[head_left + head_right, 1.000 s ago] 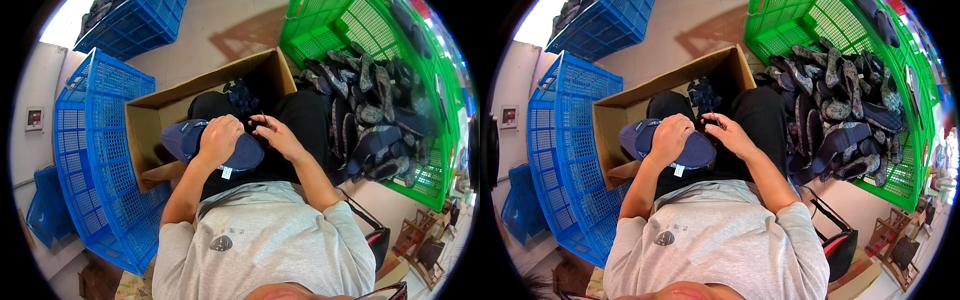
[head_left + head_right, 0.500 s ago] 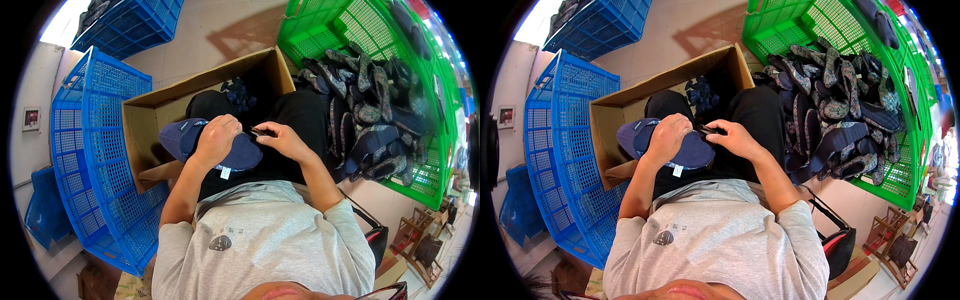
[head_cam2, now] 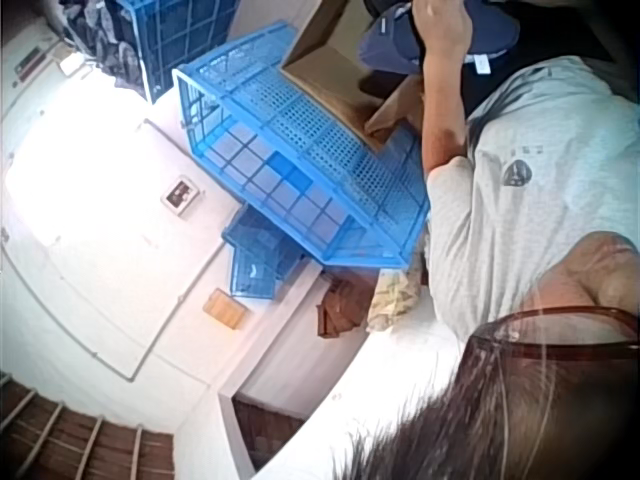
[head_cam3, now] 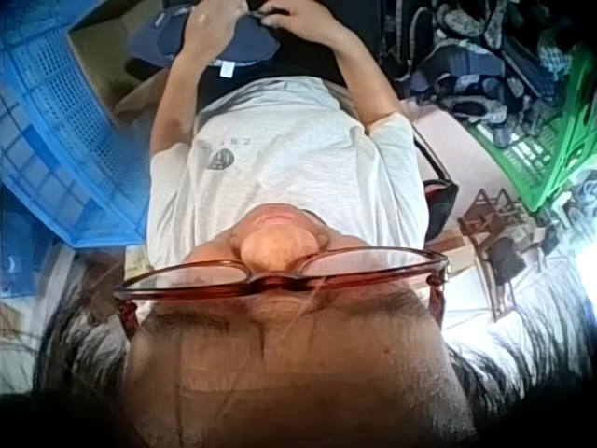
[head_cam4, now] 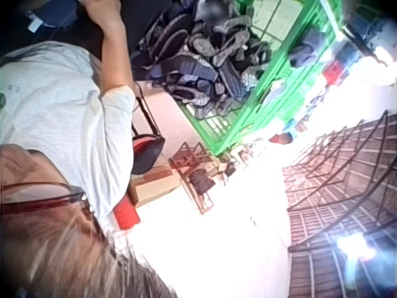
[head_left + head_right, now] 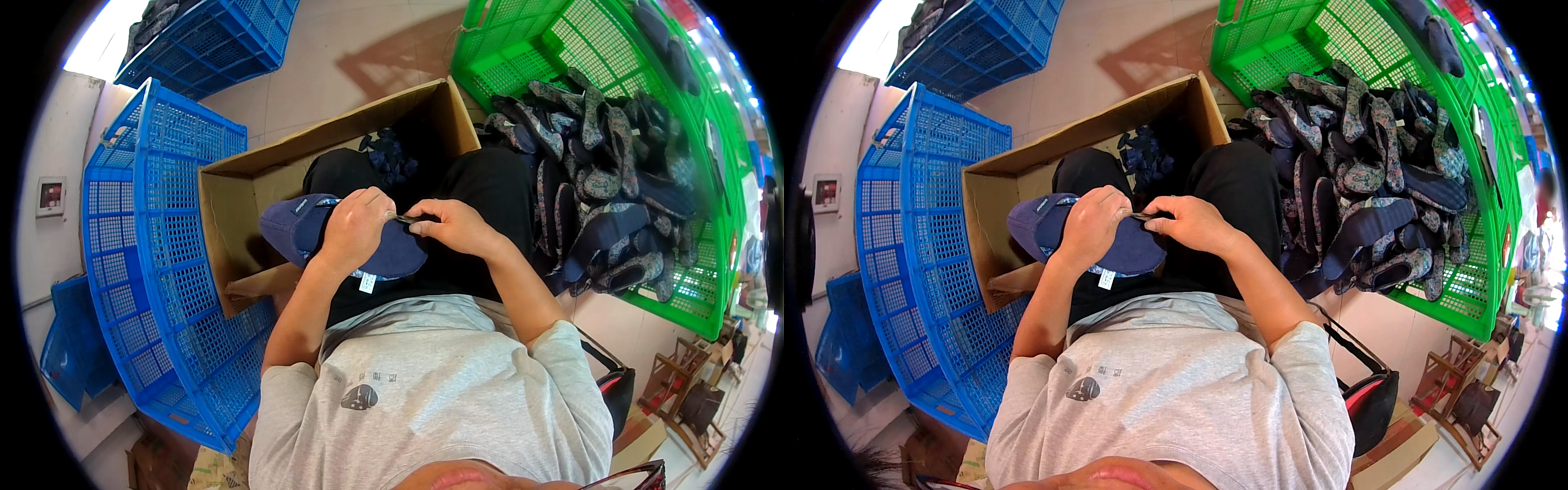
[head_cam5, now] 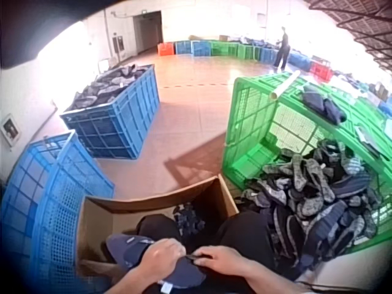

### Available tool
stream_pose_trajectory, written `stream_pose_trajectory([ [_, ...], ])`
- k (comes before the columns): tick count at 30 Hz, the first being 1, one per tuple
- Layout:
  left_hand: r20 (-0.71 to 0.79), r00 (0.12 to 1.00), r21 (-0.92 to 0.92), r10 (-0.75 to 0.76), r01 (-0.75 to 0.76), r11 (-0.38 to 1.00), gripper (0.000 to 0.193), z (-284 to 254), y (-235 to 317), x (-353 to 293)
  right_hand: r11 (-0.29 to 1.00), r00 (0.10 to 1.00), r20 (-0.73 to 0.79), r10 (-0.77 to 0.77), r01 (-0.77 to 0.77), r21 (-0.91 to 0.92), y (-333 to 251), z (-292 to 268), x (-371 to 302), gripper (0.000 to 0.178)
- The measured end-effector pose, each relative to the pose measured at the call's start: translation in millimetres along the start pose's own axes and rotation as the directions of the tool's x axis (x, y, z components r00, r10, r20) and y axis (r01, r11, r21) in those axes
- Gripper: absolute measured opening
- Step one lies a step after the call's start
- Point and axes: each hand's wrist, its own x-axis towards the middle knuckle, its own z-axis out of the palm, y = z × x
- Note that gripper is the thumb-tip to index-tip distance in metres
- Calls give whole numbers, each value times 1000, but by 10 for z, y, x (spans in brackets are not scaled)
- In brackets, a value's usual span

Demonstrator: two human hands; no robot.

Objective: The person sits on the floor and uses a small blade to trim loose threads and tags from the edges of patterned slippers. They pick up slippers from a green crate, perform the trimming, and place the finished items into a blue crate.

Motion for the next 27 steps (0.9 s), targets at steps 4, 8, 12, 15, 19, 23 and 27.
stream_pose_trajectory([
  [4, -3, 1000, 2, 3, -3, 1000, 1, 13, -5, 3, 1000, 1000, -10, 18, -18, -12, -35, 4, 1, 24],
  [8, -3, 1000, -15, -1, 1, 1000, 2, 22, -15, -1, 999, 999, -2, 49, -49, 18, -107, 1, 0, 19],
  [12, -9, 1000, -15, -2, 1, 1000, 2, 15, -12, -2, 998, 999, -4, 50, -50, -42, -129, 0, 9, 20],
  [15, -10, 1000, -14, 1, -1, 1000, 2, 29, -25, 5, 998, 999, -18, 27, -28, -62, -115, 4, 16, 20],
  [19, -5, 1000, 2, 5, -5, 1000, 2, 36, -30, 3, 997, 1000, -20, 16, -18, -76, -89, 6, 26, 23],
  [23, 2, 1000, 11, -3, 3, 1000, 1, 29, -14, 2, 996, 1000, -24, 9, -11, -87, -90, 11, 27, 22],
  [27, -7, 1000, 16, 0, 0, 1000, 1, 31, -17, 11, 998, 998, 2, 63, -63, 2, -42, 19, 43, 21],
])
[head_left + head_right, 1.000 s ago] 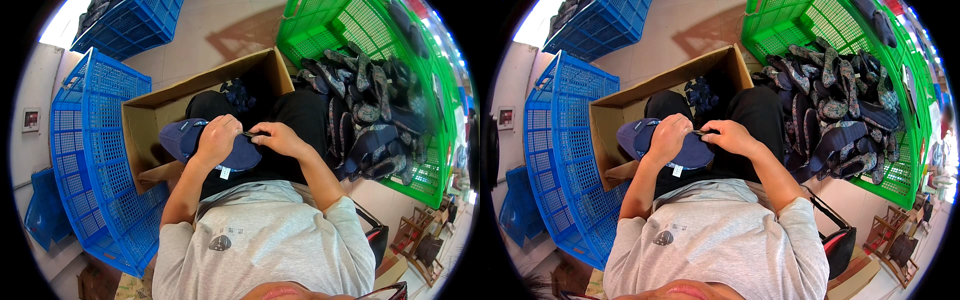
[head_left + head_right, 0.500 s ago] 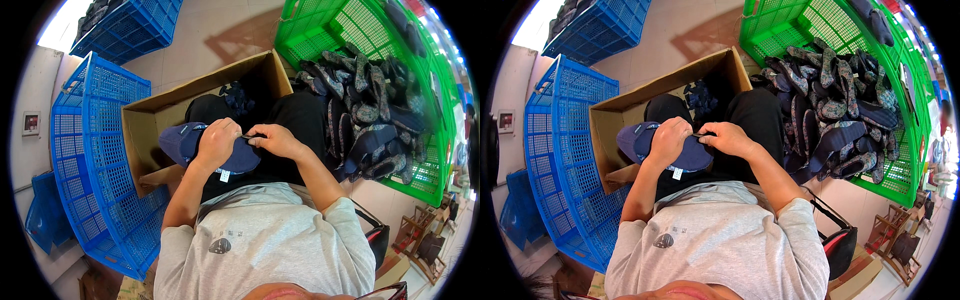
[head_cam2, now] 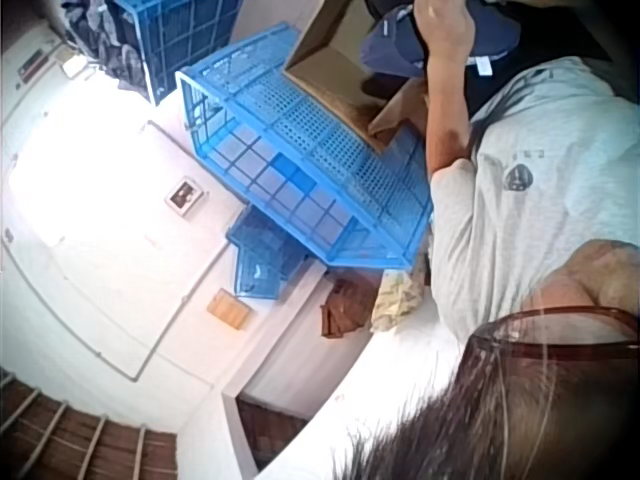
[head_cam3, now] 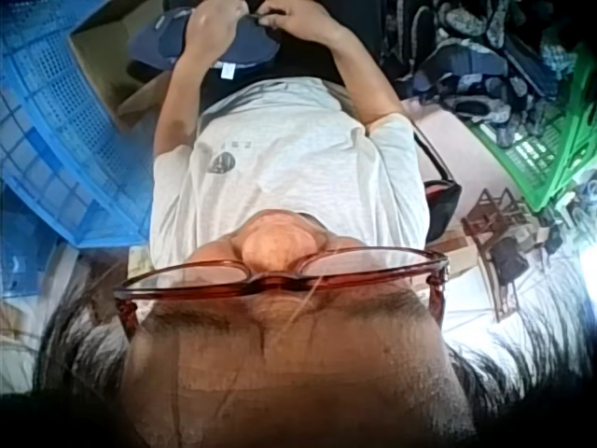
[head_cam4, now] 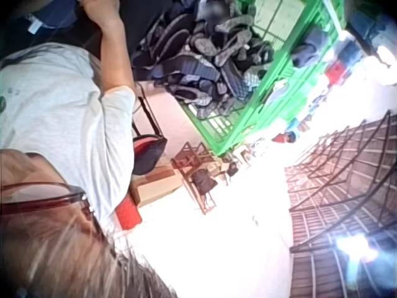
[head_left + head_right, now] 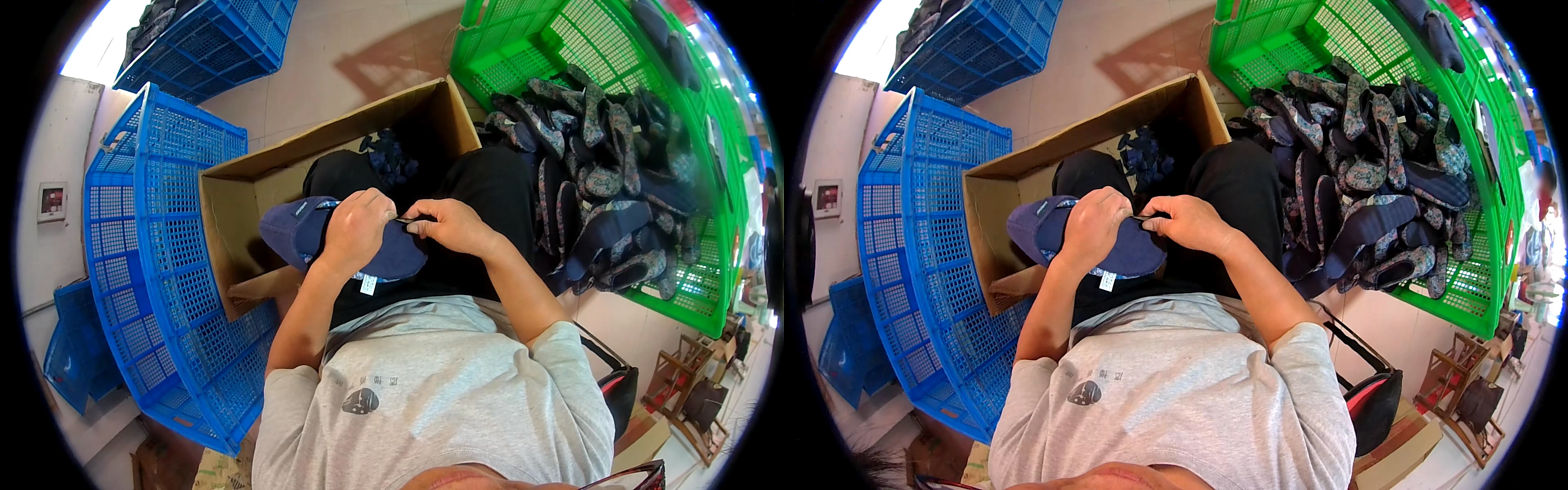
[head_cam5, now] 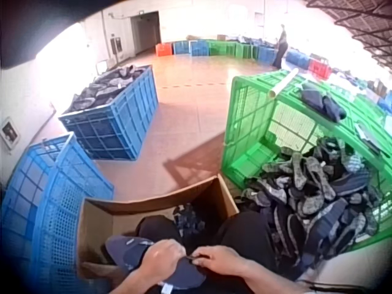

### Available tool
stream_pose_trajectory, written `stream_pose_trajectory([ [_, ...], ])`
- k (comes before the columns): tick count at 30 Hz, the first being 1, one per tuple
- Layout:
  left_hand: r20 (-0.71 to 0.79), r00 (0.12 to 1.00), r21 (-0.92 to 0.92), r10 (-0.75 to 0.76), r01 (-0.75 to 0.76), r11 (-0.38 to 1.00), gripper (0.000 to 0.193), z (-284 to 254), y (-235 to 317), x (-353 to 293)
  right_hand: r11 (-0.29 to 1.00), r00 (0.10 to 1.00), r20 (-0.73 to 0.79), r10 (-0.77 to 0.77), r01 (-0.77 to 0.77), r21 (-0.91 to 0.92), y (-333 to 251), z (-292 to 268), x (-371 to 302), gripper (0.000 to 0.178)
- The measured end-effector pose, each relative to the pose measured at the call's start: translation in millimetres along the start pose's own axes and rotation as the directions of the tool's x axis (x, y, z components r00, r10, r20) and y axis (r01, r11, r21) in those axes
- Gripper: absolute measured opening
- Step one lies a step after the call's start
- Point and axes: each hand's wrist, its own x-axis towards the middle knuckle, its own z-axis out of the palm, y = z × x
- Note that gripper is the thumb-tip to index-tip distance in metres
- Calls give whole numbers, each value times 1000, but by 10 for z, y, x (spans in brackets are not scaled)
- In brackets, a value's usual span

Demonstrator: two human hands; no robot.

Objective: The person sits on the floor and uses a small blade to trim loose threads and tags from the edges of patterned slippers. They pick up slippers from a green crate, perform the trimming, and place the finished items into a blue crate.

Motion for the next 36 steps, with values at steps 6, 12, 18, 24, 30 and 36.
stream_pose_trajectory([
  [6, -68, 996, 9, -59, 60, 998, 3, 37, -24, -1, 981, 996, -49, -70, 78, 180, 148, 46, 0, 29],
  [12, -187, 969, -47, -164, 158, 986, 6, 50, 23, 119, 903, 998, 28, -64, 46, 427, 291, 209, -59, 44],
  [18, -352, 935, 99, -50, 90, 991, 18, 14, 54, 368, 822, 993, 47, -106, 61, 566, 278, 261, -44, 46],
  [24, -389, 919, 170, 67, 0, 985, 13, -320, 146, 225, 774, 991, -9, -133, 109, 623, 278, 258, -28, 44],
  [30, -216, 961, 165, 173, -139, 976, 23, -751, 416, -155, 482, 974, 227, -11, -194, 854, 284, 64, -49, 42],
  [36, -27, 988, 394, 153, -131, 910, 46, -818, 542, -172, 336, 918, 394, 56, -389, 858, 207, 11, 0, 37],
])
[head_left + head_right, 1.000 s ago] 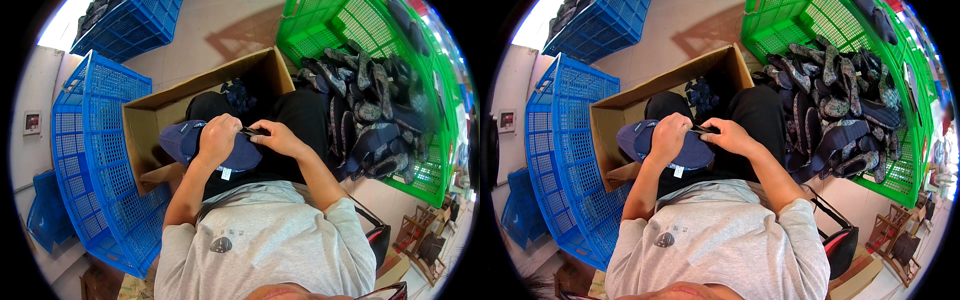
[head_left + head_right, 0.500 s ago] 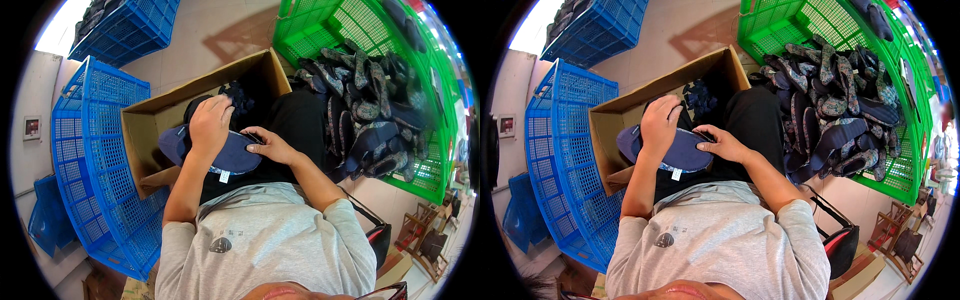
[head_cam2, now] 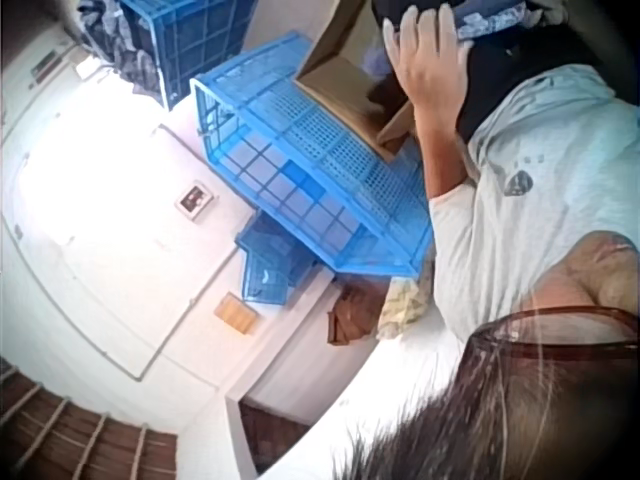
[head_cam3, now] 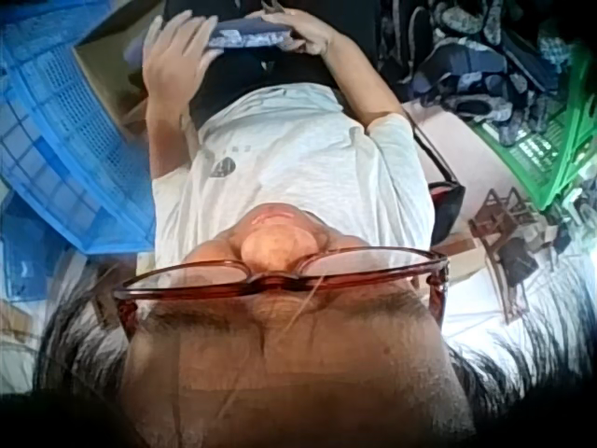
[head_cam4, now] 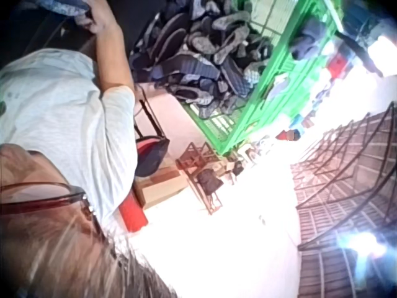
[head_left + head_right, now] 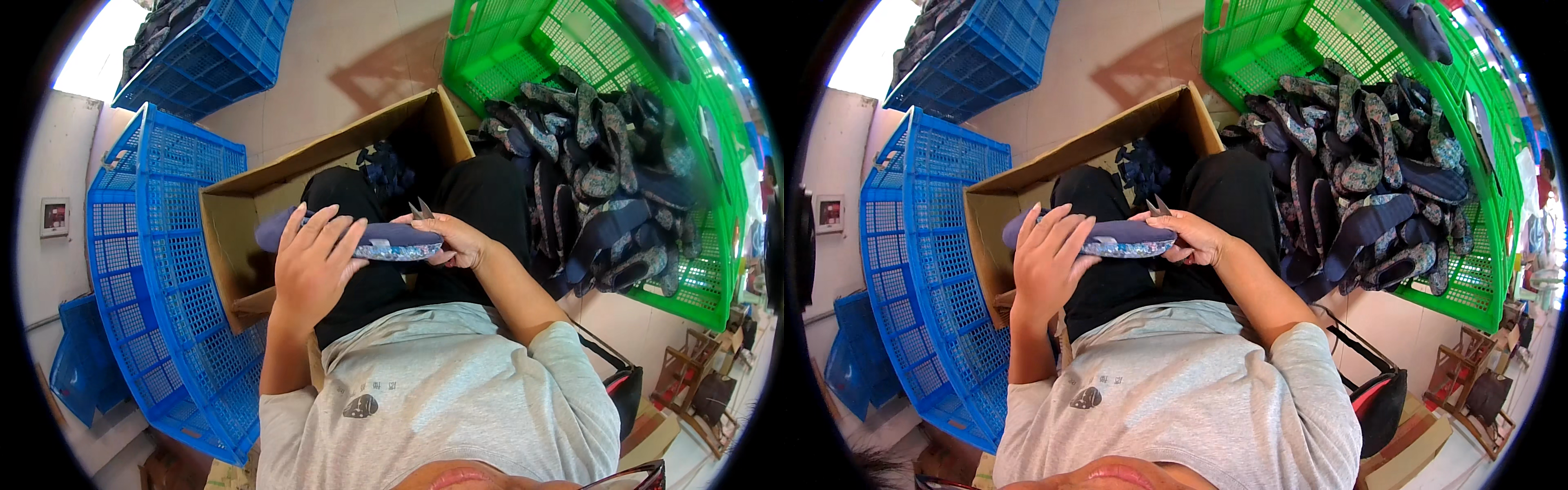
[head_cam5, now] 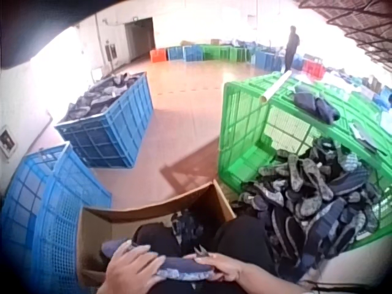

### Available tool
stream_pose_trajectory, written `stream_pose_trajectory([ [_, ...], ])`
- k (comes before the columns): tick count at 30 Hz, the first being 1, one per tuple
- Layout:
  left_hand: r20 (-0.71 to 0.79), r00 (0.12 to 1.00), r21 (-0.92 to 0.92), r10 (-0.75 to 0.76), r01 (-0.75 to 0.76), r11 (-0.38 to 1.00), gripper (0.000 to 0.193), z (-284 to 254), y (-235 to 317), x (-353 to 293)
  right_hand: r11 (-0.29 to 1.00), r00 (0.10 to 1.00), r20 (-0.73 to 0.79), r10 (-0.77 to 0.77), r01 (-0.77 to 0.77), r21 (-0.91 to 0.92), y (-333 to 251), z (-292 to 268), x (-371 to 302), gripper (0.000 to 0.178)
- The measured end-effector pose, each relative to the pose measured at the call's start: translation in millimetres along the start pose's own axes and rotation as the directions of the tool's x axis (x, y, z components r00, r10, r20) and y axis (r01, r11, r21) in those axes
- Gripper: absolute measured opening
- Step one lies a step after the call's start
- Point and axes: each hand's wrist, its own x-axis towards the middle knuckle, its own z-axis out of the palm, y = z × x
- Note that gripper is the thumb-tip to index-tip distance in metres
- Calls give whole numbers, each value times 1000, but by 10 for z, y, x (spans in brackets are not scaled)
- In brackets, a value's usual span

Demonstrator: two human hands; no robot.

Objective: The person sits on the floor and uses a small blade to trim loose threads and tags from the edges of patterned slippers. They pick up slippers from a green crate, perform the trimming, and place the finished items into a blue crate.

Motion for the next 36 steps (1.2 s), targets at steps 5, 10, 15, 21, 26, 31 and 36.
stream_pose_trajectory([
  [5, 21, 1000, 44, 16, -17, 999, 47, 94, -103, 104, 995, 995, -22, 98, -97, 36, 26, -100, 67, 37],
  [10, 109, 993, 89, 42, -52, 995, 43, 35, -91, 190, 977, 994, -107, 35, -57, -206, 71, -32, 18, 25],
  [15, 72, 997, -62, 1, 3, 998, 41, 240, -163, 19, 912, 862, -344, -373, 271, -309, 329, -174, 245, 27],
  [21, 298, 946, -10, -131, 141, 990, 41, 302, -159, 42, 834, 834, -171, -524, 461, -304, 357, -238, 252, 27],
  [26, 350, 936, -132, -24, 75, 988, 41, 179, -244, 111, 716, 777, -9, -630, 577, -393, 265, -112, 179, 23],
  [31, 339, 941, -78, -10, 38, 996, 35, 221, -250, 111, 742, 797, -2, -604, 561, -367, 230, -106, 200, 21],
  [36, 356, 934, -142, 14, 39, 989, 33, 234, -210, 169, 772, 819, 11, -573, 545, -328, 263, -142, 209, 20],
])
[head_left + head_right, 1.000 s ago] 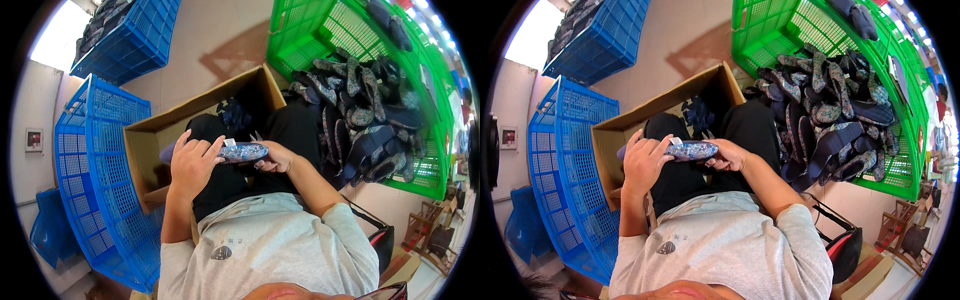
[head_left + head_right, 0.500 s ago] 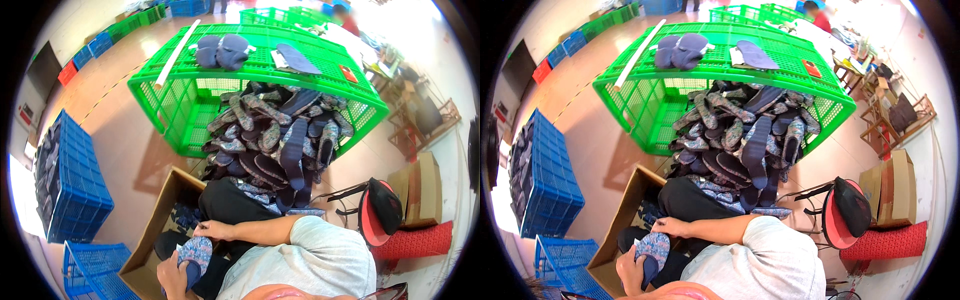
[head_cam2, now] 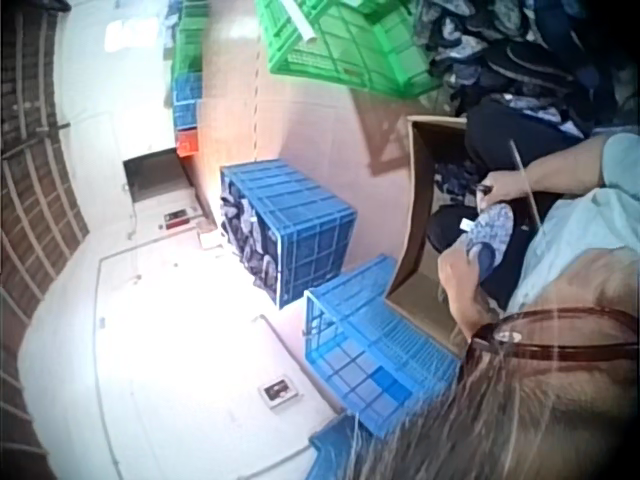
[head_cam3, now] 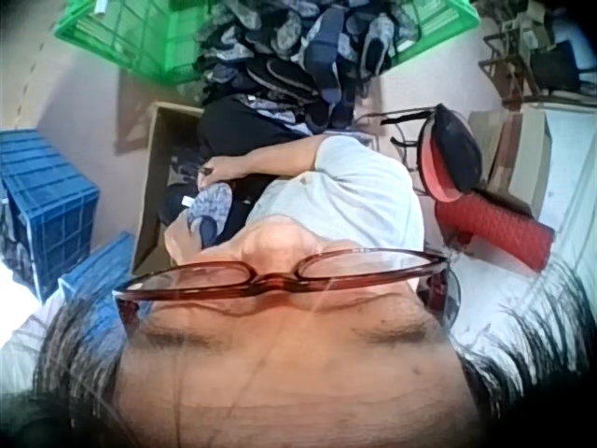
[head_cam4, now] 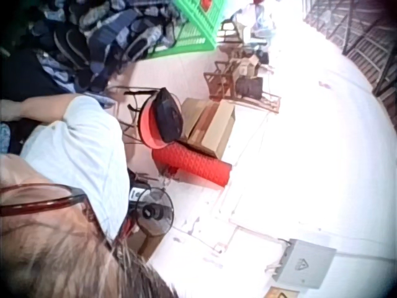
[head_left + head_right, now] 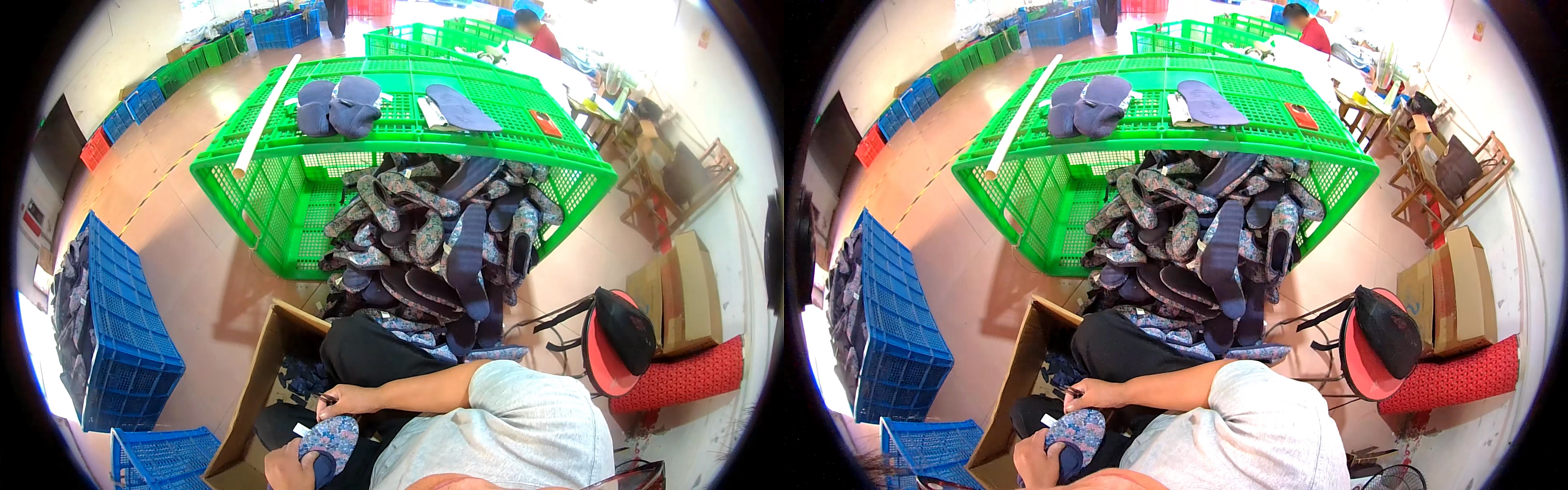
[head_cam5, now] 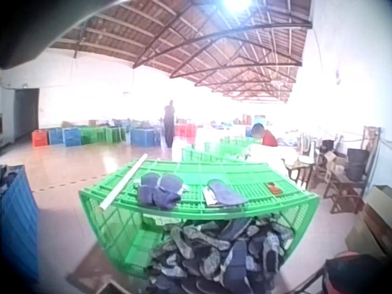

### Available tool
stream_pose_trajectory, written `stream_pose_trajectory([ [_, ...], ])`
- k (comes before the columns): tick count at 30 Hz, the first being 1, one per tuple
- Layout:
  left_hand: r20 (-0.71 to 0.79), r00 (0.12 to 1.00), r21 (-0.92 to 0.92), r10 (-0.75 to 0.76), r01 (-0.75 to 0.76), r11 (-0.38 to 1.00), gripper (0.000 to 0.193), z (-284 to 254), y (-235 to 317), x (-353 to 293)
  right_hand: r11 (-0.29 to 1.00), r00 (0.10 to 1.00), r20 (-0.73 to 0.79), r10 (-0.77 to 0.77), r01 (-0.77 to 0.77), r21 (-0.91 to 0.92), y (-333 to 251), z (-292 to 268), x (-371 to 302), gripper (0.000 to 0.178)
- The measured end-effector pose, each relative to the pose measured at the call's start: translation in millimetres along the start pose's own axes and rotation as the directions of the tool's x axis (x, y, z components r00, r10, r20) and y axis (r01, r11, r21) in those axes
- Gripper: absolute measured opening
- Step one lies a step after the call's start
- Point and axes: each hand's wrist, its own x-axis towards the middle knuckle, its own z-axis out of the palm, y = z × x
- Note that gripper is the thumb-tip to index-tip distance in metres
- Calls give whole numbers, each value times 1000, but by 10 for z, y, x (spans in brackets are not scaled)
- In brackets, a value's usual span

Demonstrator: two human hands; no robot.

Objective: The person sits on the floor and uses a small blade to trim loose threads and tags from the edges of patterned slippers. They pick up slippers from a green crate, perform the trimming, and place the finished items into a blue crate.

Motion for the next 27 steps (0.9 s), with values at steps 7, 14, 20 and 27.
stream_pose_trajectory([
  [7, -44, 999, -21, -10, 9, 1000, 31, 17, -21, -27, 986, 1000, -4, -21, 20, -163, 23, 9, 45, 18],
  [14, 30, 999, 13, -44, 44, 999, 29, 18, 111, -1, 772, 982, -4, -191, 147, -619, 210, -15, 102, 19],
  [20, -13, 999, 15, -38, 38, 999, 30, 69, 76, -64, 841, 985, -105, -134, 57, -538, 267, -12, 111, 19],
  [27, -138, 985, 70, -102, 112, 991, 34, 195, 91, -184, 927, 991, -123, -46, -4, -375, 187, 3, 77, 20],
])
